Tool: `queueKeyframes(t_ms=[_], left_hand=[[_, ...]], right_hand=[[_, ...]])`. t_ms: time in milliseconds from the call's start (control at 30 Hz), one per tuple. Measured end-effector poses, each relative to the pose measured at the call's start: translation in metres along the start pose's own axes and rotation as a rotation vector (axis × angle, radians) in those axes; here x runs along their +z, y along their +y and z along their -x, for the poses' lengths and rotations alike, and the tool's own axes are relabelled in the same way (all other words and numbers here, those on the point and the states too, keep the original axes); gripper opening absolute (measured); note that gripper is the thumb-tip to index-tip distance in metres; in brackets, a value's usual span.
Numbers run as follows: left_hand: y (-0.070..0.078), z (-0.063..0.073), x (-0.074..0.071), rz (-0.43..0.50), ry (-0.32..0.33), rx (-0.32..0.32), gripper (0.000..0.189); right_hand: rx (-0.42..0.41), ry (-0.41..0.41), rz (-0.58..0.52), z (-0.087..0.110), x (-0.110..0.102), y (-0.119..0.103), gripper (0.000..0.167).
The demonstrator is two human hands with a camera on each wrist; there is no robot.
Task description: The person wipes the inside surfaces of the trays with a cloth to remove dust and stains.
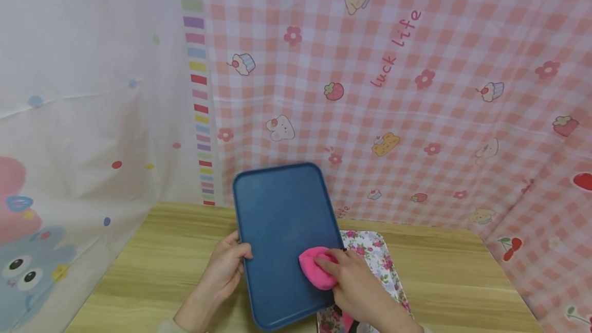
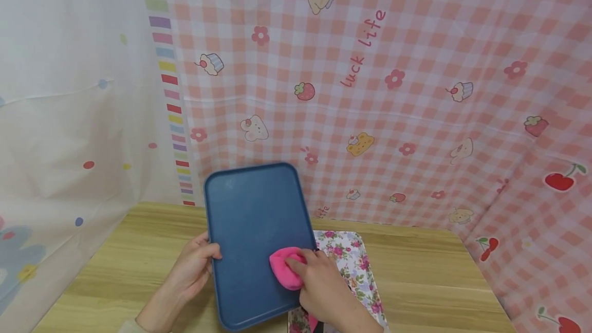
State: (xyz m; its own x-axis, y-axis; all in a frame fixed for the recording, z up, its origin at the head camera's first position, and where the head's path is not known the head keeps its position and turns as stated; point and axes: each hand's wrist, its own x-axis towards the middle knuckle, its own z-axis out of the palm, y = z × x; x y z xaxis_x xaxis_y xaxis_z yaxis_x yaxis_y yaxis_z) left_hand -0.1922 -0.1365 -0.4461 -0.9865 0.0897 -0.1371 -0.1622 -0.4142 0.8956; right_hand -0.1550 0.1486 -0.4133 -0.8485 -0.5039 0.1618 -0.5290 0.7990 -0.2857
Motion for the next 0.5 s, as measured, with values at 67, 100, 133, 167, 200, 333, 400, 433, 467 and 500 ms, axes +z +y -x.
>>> queueKeyframes(t_ms=[67,100,133,167,200,333,400,433,467,500], left_hand=[[-0.0004,-0.0002,0.0005,0.005,0.007,0.003,0.071],[-0.0007,-0.0003,0.0008,0.008,0.014,0.005,0.07],[-0.0009,-0.0003,0.001,0.011,0.021,0.008,0.07],[-0.001,-0.0003,0.0012,0.016,0.028,0.011,0.069],[-0.0011,-0.0004,0.0013,0.02,0.036,0.014,0.069],[-0.0009,-0.0003,0.001,0.033,0.06,0.028,0.069],[-0.0005,-0.0004,0.0012,0.036,0.063,0.034,0.07],[-0.0002,-0.0005,0.0013,0.038,0.064,0.037,0.071],[0.0,-0.0006,0.0014,0.039,0.065,0.04,0.071],[0.0003,-0.0007,0.0016,0.041,0.066,0.042,0.071]], right_hand=[[0.006,-0.009,-0.001,0.0006,0.0009,0.0008,0.049],[0.005,-0.011,-0.001,0.001,0.0012,0.0013,0.048],[0.003,-0.014,-0.002,0.0016,0.0013,0.0017,0.048],[-0.003,-0.015,-0.001,0.0023,0.0013,0.0021,0.048],[-0.009,-0.015,-0.002,0.0029,0.0011,0.0026,0.048],[-0.038,-0.017,-0.005,0.0059,0.0002,0.0046,0.051],[-0.048,-0.021,-0.002,0.0071,-0.0006,0.0057,0.052],[-0.054,-0.022,0.0,0.0076,-0.0009,0.0063,0.052],[-0.059,-0.025,0.0,0.0082,-0.0014,0.0069,0.052],[-0.06,-0.035,0.003,0.0088,-0.0021,0.0074,0.052]])
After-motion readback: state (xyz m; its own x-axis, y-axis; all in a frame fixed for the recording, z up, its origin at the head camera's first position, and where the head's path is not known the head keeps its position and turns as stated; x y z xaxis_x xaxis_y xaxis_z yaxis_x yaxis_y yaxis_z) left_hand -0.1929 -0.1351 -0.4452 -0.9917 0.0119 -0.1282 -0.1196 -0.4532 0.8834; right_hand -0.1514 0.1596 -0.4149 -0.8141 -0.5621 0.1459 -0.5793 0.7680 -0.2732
